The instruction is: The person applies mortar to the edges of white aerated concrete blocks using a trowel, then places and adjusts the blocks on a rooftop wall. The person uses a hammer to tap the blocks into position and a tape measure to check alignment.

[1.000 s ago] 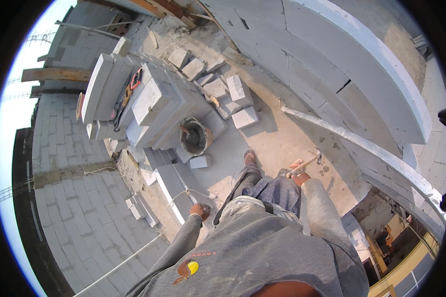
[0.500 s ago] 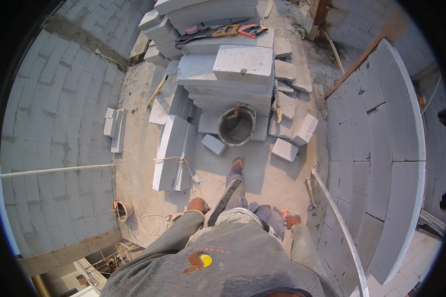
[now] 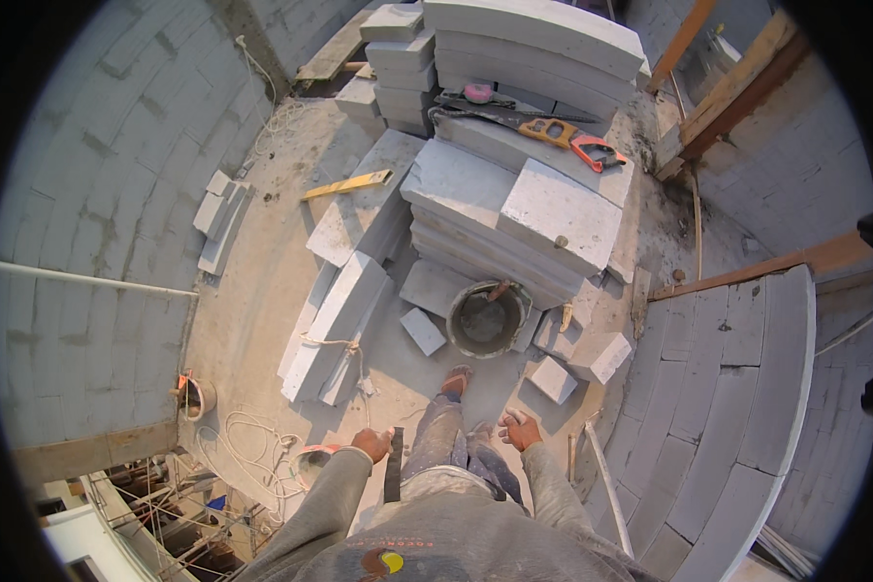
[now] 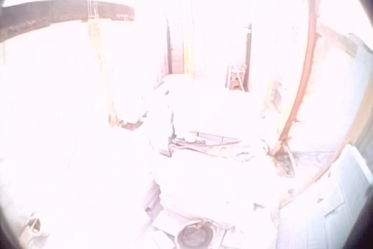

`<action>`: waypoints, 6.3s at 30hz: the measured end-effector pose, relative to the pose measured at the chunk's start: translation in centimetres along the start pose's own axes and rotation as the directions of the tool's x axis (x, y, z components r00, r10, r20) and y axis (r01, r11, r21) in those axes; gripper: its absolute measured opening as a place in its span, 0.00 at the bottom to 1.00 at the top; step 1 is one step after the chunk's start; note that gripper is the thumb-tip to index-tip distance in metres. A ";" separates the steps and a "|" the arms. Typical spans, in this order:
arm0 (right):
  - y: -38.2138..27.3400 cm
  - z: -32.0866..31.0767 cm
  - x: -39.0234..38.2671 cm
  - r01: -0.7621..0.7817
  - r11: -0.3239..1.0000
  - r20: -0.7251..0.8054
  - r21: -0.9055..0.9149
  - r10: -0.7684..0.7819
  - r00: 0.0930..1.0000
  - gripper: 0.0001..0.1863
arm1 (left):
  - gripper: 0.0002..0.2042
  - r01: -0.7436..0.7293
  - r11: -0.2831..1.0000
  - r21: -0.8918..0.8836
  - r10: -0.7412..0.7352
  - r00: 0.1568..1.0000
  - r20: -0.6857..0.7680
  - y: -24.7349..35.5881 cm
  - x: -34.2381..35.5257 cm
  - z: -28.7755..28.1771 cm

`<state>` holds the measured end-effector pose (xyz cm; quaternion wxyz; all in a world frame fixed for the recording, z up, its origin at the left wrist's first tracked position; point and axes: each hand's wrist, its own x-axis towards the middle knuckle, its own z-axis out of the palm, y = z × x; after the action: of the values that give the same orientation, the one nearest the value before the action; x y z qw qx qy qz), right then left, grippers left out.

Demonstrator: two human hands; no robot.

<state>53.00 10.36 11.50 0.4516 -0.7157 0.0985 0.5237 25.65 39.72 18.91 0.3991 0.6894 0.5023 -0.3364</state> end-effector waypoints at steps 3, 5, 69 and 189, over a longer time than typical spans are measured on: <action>-3.2 0.3 -0.5 0.084 0.996 0.014 -0.043 -0.084 0.996 0.27 | 0.21 -0.080 0.990 0.115 0.087 0.995 -0.056 -3.6 -2.0 2.5; -1.7 -0.8 -0.1 0.044 0.992 0.034 -0.118 -0.040 0.999 0.28 | 0.20 -0.051 0.981 0.187 0.061 0.997 -0.051 -5.9 -2.5 3.8; -2.5 -1.7 -20.2 0.508 0.693 -0.768 0.512 0.104 0.632 0.27 | 0.29 -0.377 0.666 -0.644 0.694 -0.006 0.720 55.1 -5.3 -6.2; 42.9 -19.5 -94.3 -0.006 0.997 -0.441 0.072 0.027 -0.897 0.15 | 0.25 -0.900 -0.090 -0.426 0.106 -0.433 0.895 43.6 -75.7 79.7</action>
<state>-1.15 -60.13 68.12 -0.0083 -0.6660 0.4903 -0.5621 42.20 -70.89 57.39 0.3995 0.5520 -0.5885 -0.4352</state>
